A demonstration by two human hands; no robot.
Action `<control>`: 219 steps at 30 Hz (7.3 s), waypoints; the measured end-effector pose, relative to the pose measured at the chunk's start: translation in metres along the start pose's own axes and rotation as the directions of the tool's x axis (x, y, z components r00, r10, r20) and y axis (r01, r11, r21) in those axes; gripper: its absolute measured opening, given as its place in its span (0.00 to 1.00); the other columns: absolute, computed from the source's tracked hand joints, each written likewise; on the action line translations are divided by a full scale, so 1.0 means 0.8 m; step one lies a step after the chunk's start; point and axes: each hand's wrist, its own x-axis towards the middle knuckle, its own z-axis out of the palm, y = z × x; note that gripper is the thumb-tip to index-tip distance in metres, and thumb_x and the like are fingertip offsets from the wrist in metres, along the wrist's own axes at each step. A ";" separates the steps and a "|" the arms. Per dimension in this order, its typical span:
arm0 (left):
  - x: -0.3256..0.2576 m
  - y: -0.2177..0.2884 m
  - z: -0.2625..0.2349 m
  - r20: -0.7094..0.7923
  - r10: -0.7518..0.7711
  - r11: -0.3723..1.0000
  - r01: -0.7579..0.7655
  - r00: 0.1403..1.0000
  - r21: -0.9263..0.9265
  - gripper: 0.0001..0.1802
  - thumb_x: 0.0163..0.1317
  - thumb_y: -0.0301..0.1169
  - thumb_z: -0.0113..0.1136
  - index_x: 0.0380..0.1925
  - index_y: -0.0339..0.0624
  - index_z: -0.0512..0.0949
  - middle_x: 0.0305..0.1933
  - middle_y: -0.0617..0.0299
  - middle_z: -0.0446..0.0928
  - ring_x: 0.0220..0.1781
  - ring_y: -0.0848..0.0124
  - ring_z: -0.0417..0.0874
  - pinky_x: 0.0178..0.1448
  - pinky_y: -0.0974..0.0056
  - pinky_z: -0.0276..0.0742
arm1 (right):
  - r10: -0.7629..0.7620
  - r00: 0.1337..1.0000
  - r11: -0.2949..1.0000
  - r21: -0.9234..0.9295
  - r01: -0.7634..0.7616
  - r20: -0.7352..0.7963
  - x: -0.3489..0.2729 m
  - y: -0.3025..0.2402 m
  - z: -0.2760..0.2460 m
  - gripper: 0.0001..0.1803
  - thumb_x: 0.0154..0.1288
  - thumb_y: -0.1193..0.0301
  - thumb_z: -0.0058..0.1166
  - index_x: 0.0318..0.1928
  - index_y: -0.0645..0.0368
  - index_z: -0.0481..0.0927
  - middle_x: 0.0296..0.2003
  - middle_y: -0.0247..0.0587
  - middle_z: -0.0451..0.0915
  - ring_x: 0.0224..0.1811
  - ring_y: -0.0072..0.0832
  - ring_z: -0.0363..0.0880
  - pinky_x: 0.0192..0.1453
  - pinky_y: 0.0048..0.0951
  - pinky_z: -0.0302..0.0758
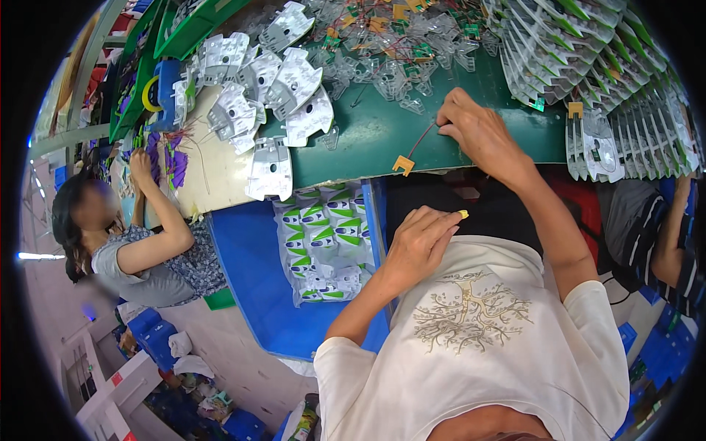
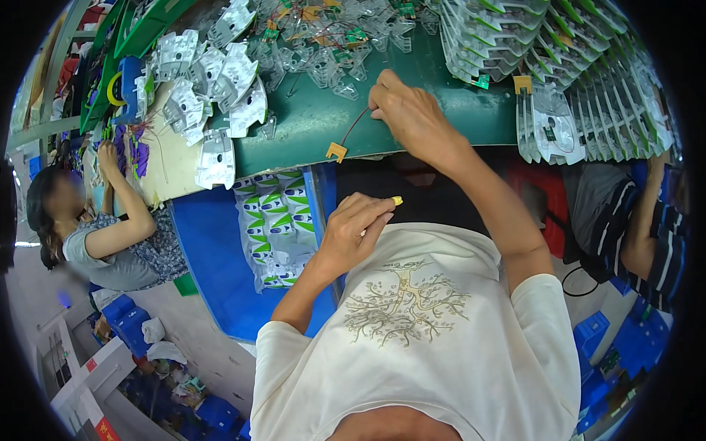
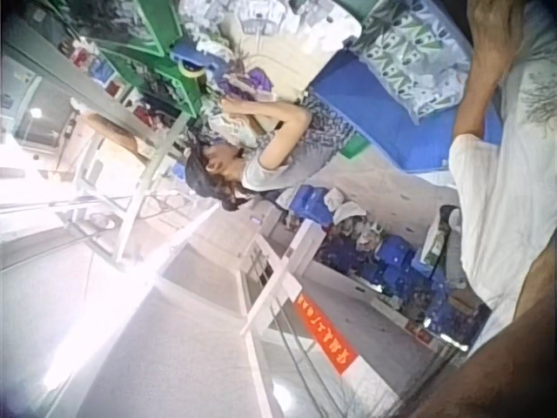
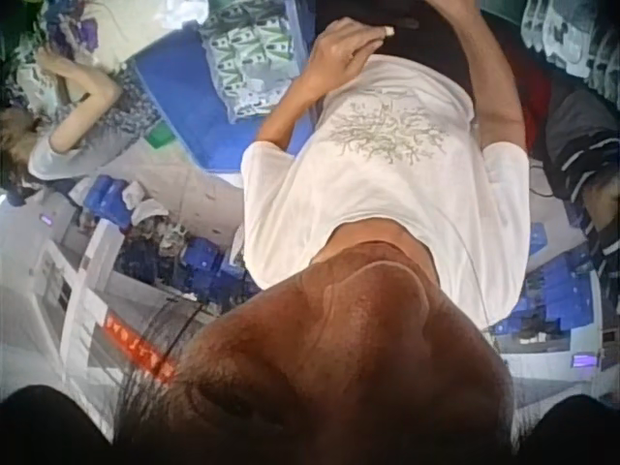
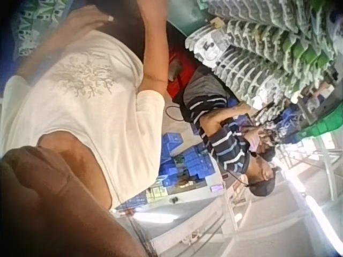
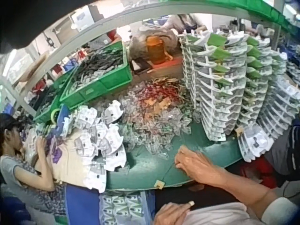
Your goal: Assembling small plastic and electronic components at a factory workbench.
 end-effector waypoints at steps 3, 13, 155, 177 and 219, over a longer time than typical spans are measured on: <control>-0.011 -0.008 -0.008 -0.049 -0.041 0.999 0.040 0.998 -0.005 0.13 0.55 0.17 0.67 0.42 0.33 0.83 0.35 0.55 0.84 0.35 0.61 0.82 0.40 0.61 0.76 | -0.065 0.982 0.994 -0.071 0.079 0.180 0.007 0.005 -0.007 0.05 0.60 0.81 0.57 0.34 0.63 0.74 0.38 0.47 0.72 0.35 0.51 0.79 0.37 0.48 0.74; 0.005 -0.004 -0.021 -0.112 -0.053 0.998 0.049 0.992 -0.040 0.12 0.57 0.17 0.65 0.42 0.33 0.82 0.34 0.54 0.82 0.33 0.61 0.80 0.38 0.60 0.74 | -0.209 0.967 0.942 -0.234 0.239 0.147 -0.009 -0.018 -0.003 0.07 0.55 0.82 0.53 0.35 0.64 0.70 0.34 0.47 0.71 0.38 0.45 0.78 0.39 0.42 0.77; 0.077 -0.048 -0.039 -0.019 0.267 0.832 -0.221 0.963 0.508 0.11 0.53 0.22 0.67 0.39 0.37 0.83 0.42 0.59 0.83 0.48 0.60 0.83 0.51 0.57 0.76 | -0.163 0.987 0.984 -0.065 0.163 0.012 -0.050 -0.017 -0.012 0.06 0.56 0.77 0.60 0.34 0.60 0.77 0.32 0.40 0.77 0.31 0.40 0.81 0.31 0.38 0.76; 0.088 -0.062 -0.037 0.094 0.182 0.968 -0.195 0.979 0.156 0.38 0.58 0.17 0.60 0.70 0.45 0.63 0.49 0.65 0.84 0.46 0.58 0.74 0.54 0.57 0.66 | -0.025 0.996 0.991 0.131 0.014 0.080 -0.067 -0.028 -0.053 0.10 0.62 0.76 0.60 0.42 0.67 0.83 0.38 0.47 0.80 0.34 0.43 0.82 0.40 0.37 0.78; 0.091 -0.016 -0.008 -0.046 0.128 0.990 -0.125 0.991 0.063 0.15 0.56 0.18 0.66 0.45 0.34 0.82 0.44 0.52 0.84 0.46 0.56 0.82 0.54 0.58 0.76 | 0.595 0.569 0.787 0.555 -0.269 -0.568 -0.227 0.081 -0.197 0.07 0.71 0.79 0.54 0.46 0.62 0.72 0.25 0.31 0.76 0.20 0.12 0.68 0.21 0.15 0.63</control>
